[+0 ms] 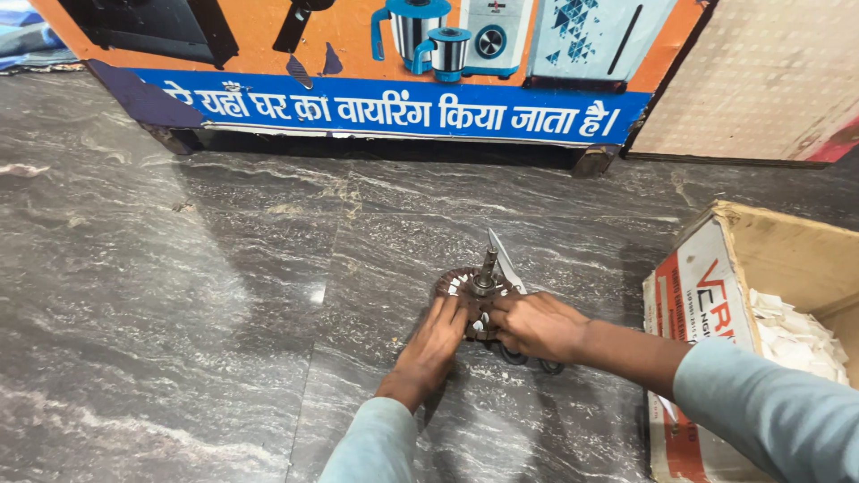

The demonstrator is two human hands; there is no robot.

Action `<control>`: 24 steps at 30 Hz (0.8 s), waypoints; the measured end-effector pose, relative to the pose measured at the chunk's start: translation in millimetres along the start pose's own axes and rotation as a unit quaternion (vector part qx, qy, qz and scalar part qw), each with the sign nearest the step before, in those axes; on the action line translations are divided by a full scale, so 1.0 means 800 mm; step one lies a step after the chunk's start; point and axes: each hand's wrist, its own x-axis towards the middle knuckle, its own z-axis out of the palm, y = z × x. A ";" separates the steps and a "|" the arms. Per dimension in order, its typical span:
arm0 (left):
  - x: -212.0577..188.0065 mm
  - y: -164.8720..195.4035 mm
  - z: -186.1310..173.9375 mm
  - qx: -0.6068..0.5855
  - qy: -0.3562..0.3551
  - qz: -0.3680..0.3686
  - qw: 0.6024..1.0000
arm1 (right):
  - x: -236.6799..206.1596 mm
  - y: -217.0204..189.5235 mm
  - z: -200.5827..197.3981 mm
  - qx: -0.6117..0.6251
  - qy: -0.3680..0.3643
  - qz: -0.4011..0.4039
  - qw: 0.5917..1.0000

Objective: The person inserts small white paper pieces into the slots of a circular metal component and trims the excess with scissors. They repeat this process for multiple slots, occasionally flipping the component to access different sides.

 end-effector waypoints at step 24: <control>0.023 0.039 -0.042 -0.036 0.038 -0.036 0.998 | -0.003 0.013 -0.030 -0.045 0.083 0.004 0.996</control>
